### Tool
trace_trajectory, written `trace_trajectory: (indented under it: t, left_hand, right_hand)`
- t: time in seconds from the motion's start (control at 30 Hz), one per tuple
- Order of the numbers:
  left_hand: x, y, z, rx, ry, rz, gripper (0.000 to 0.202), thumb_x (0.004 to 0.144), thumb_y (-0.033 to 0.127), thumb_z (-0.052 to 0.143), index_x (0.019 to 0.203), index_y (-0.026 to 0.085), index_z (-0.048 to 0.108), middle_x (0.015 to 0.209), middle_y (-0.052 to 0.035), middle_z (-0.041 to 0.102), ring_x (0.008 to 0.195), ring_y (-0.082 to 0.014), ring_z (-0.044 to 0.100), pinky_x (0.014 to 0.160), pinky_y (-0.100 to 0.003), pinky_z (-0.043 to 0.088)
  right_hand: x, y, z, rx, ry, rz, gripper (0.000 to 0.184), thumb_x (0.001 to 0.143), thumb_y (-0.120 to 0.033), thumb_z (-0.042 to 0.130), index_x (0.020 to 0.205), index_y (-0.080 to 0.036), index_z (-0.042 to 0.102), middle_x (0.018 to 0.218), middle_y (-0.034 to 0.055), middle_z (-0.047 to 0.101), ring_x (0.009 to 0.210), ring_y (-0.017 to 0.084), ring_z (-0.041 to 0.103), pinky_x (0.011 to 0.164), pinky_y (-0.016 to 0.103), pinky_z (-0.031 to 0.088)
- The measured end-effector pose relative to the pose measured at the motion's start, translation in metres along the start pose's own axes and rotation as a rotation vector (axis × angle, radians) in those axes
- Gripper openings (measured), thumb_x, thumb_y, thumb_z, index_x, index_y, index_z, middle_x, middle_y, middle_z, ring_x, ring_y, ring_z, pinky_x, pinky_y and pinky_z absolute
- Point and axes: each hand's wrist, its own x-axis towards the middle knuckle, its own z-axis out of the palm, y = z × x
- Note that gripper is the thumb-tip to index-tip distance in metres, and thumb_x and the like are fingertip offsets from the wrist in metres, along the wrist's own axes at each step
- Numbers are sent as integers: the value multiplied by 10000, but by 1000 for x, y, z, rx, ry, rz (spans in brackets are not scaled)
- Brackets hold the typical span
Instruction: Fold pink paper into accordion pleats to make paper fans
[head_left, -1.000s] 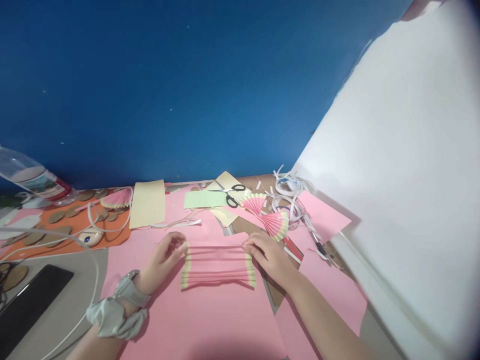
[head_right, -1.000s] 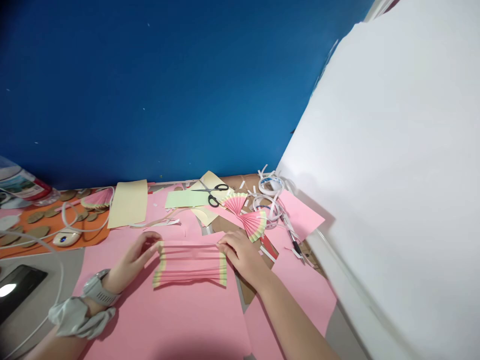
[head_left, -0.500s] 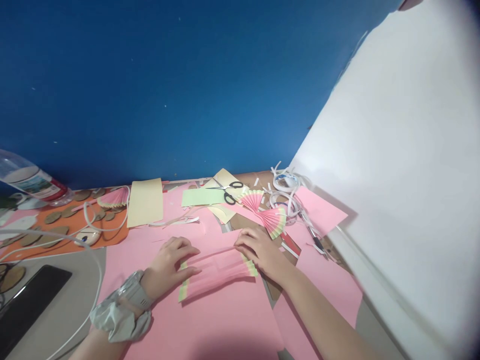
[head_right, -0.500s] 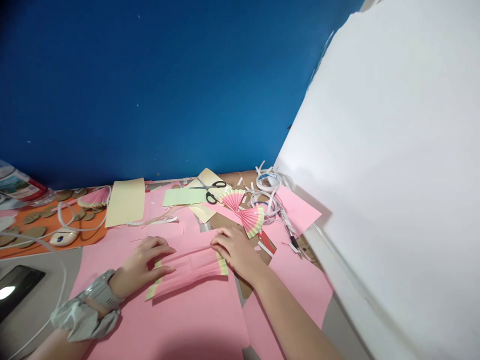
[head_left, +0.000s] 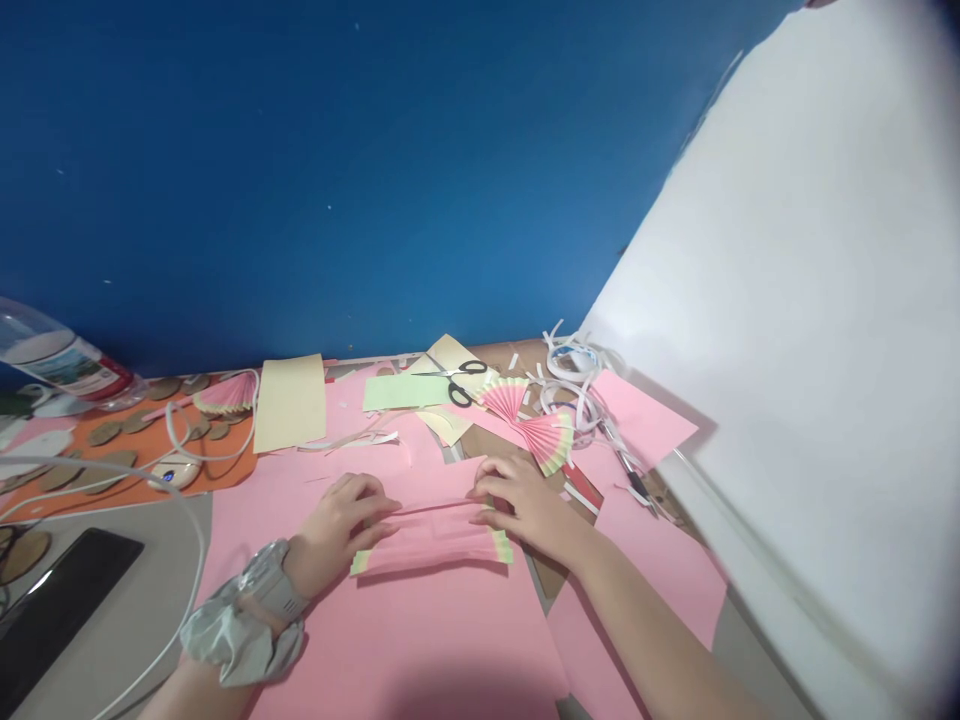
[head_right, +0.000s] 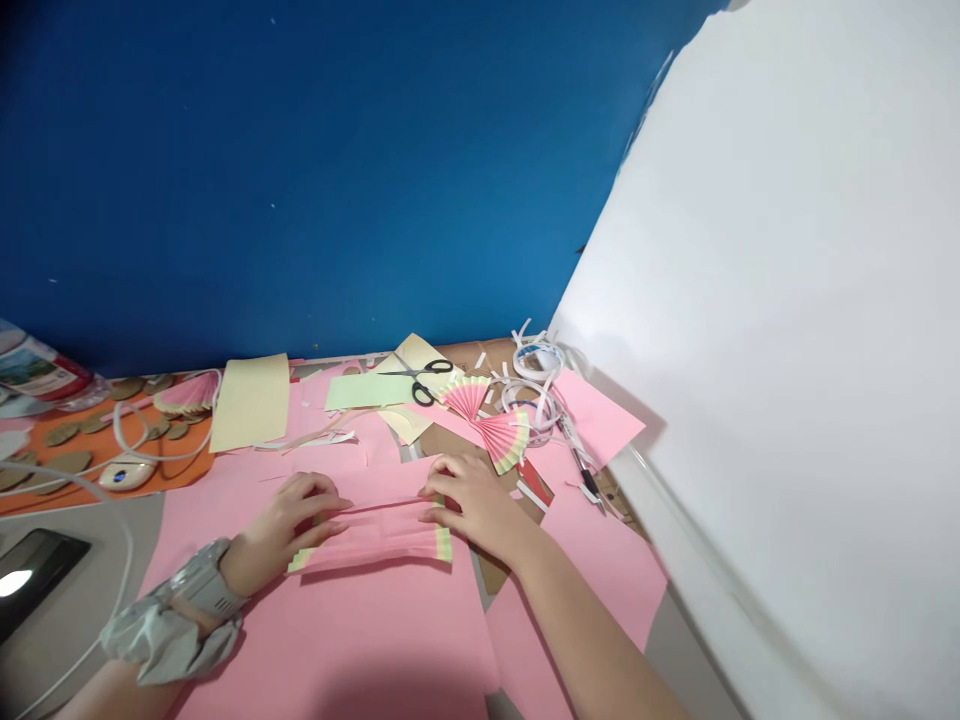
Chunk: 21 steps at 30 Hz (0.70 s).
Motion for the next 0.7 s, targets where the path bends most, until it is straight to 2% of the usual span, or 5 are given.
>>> trace_trajectory:
  t: [0.27,0.4,0.53,0.63,0.7]
  left_hand:
    - [-1,1,-1,-61,-5,4,212,846,364,546,980,222,629,947,-54,559,904,-206,498,815,-346,408]
    - [-1,3,-2,-114,-10,-18,373,740,417,662,1053,231,581,997,-45,581,933,-214,512,844,-353,408]
    - [0,2,-3,-164,-6,-72,314,787,395,611,1057,238,579,928,-33,600,870,-203,539,807,-349,421]
    - [-1,-3,-3,-210,32,-132,276,845,367,534,1079,221,545,955,-42,583,864,-191,533,796,-336,422]
    - [-2,-6,-3,-243,62,-167,286,864,351,504,1114,214,495,979,-43,560,823,-172,519,769,-321,423]
  right_hand:
    - [0,3,3,40,18,-22,168,900,-320,493,836,-231,620,904,16,572,903,184,480,841,338,333]
    - [1,4,4,79,47,-3,186,914,-258,464,782,-207,584,871,19,576,879,180,490,816,328,354]
    - [-1,3,4,132,93,40,205,924,-276,431,785,-206,565,829,20,581,851,179,511,814,328,381]
    - [-4,4,5,175,142,106,159,897,-338,475,957,-229,574,891,32,587,870,197,535,792,338,418]
    - [-5,5,7,211,164,154,285,868,-374,514,1127,-255,520,959,43,581,883,210,553,747,334,453]
